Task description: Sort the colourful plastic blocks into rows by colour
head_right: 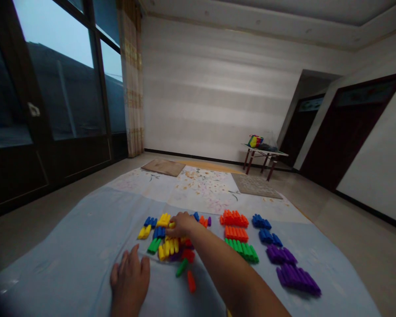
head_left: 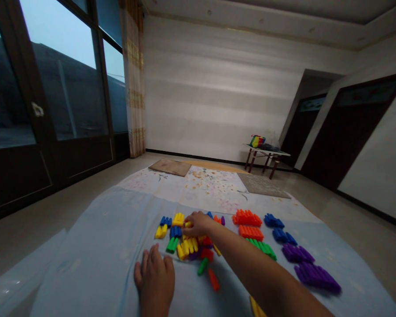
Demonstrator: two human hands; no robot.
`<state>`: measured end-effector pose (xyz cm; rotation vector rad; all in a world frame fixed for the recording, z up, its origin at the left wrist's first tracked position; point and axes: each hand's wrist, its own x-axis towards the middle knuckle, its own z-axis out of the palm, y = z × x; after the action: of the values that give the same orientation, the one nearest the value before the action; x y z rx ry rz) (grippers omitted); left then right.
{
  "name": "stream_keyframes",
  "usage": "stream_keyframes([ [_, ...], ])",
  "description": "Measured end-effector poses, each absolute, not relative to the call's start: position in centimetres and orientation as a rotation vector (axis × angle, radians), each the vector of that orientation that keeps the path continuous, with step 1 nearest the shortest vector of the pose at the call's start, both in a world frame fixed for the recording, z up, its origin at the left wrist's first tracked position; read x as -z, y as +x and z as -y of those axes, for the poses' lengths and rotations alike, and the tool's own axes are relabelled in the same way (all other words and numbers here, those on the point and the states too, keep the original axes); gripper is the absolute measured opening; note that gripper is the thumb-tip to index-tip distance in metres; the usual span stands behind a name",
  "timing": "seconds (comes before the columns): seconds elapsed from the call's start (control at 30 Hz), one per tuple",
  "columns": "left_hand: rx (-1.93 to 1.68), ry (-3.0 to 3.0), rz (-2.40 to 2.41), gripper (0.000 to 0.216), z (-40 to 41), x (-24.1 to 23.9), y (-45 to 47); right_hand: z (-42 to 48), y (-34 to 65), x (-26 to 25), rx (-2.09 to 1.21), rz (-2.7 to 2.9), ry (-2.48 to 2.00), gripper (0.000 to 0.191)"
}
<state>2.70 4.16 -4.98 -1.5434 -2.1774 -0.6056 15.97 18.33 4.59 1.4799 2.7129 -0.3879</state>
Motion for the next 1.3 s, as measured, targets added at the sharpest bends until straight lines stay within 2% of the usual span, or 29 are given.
stream_keyframes([
  [0.23,0.543,-1.575,2.023,0.031,-3.5,4.9,2.7,-12.6,18.5,-6.3,0.463,-2.759,1.103,0.060],
  [0.4,0.571,-1.537,1.974,0.029,-3.5,4.8,2.6,-14.1,14.5,-7.5,0.372,-2.925,1.362,0.056],
  [0.57,0.617,-1.524,1.926,0.028,-3.8,5.4,2.1,-17.1,8.7,-5.0,0.409,-2.854,1.548,0.073],
  [0.7,0.645,-1.516,1.884,0.029,-4.1,6.1,1.6,-17.9,7.0,-3.4,0.426,-2.770,1.494,0.077],
  [1.03,0.658,-1.516,1.901,0.029,-4.5,6.3,1.5,-14.3,13.6,-5.1,0.370,-2.743,1.156,0.076],
  [1.17,0.632,-1.586,1.950,0.031,-4.4,6.0,1.4,-13.4,16.3,-6.5,0.652,-2.755,0.998,0.071],
  [1.23,0.595,-1.613,1.968,0.034,-4.4,5.8,1.4,-14.6,17.9,-7.0,0.715,-2.822,1.194,0.063],
  [1.3,0.546,-1.627,1.998,0.036,-4.3,5.6,1.5,-16.3,19.6,-7.1,0.585,-2.800,1.600,0.056],
])
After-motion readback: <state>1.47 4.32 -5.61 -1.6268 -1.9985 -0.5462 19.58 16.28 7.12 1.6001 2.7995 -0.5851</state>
